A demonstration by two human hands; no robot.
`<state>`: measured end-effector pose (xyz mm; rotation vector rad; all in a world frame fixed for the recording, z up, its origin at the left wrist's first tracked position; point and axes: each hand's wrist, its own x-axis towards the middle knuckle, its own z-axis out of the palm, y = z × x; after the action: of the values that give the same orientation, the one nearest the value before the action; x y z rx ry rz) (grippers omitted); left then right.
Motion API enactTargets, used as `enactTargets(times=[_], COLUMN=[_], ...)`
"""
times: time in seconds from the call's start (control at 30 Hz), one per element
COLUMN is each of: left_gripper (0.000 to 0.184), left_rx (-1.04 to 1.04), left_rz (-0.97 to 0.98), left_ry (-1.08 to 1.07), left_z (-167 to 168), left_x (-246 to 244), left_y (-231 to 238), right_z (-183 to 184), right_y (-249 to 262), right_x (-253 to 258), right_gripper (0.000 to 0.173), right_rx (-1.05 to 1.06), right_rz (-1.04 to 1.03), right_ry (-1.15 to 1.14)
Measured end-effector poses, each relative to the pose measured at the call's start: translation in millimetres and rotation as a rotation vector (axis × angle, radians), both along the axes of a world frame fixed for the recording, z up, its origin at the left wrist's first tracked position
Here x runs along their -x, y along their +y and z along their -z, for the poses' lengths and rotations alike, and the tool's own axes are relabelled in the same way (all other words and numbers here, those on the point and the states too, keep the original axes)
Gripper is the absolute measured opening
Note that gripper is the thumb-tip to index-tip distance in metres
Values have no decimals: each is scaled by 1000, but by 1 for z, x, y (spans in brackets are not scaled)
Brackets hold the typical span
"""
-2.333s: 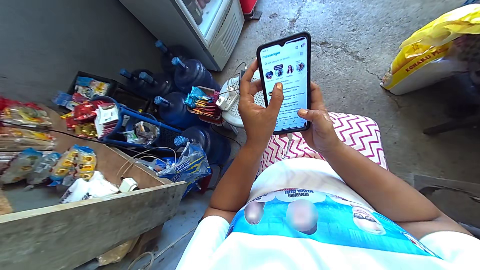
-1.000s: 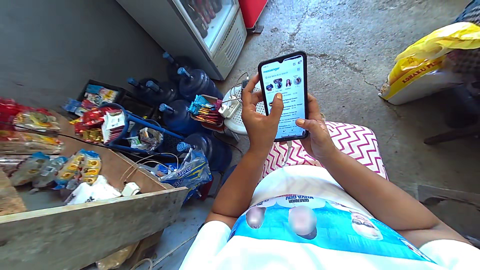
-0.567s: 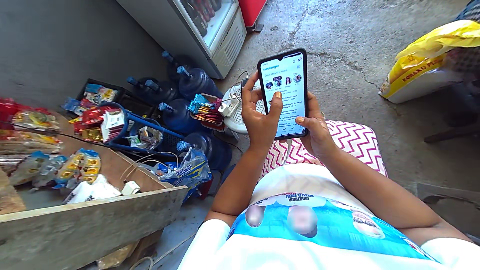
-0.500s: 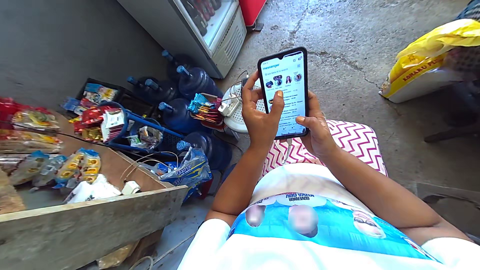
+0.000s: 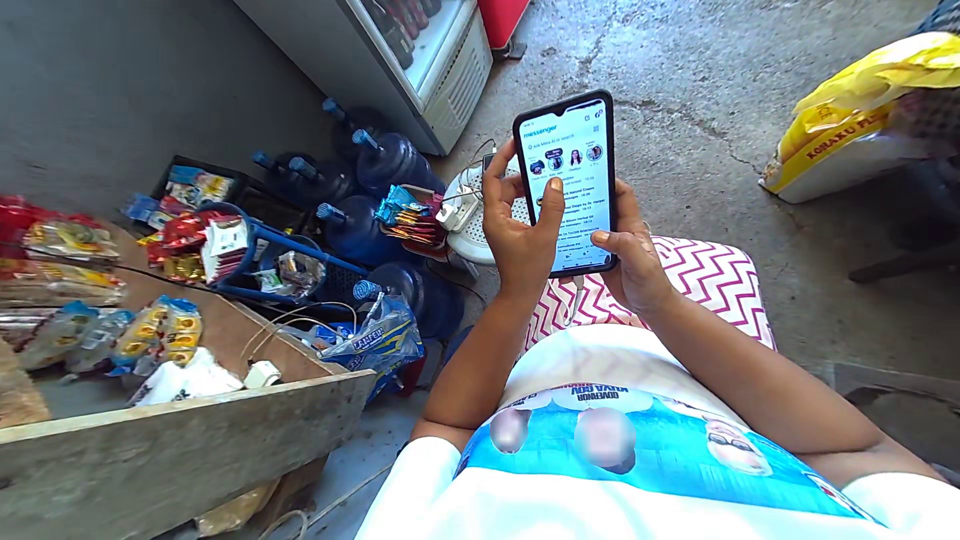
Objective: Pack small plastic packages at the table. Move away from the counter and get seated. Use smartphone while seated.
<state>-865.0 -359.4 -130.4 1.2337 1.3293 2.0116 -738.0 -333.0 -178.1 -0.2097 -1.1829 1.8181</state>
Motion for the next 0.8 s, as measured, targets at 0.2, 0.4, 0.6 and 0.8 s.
enactTargets(times=[0.2,0.4,0.6,0.8], left_gripper=[51,49,59,66], left_rx=[-5,-43,40,82], left_rz=[61,149,208,285], left_ry=[26,-3,-30,-117], left_z=[4,8,18,26], left_x=[7,9,6,-8], left_y=[-3,-4,-8,-13], right_z=[0,1,-3,-5], right_y=[-1,-1,0,2], right_x=[0,0,-1,-3], right_gripper=[52,51,51,52], right_rx=[19,50,117,134], right_rz=[2,5,10,70], right_ry=[-13,-19,-20,-22])
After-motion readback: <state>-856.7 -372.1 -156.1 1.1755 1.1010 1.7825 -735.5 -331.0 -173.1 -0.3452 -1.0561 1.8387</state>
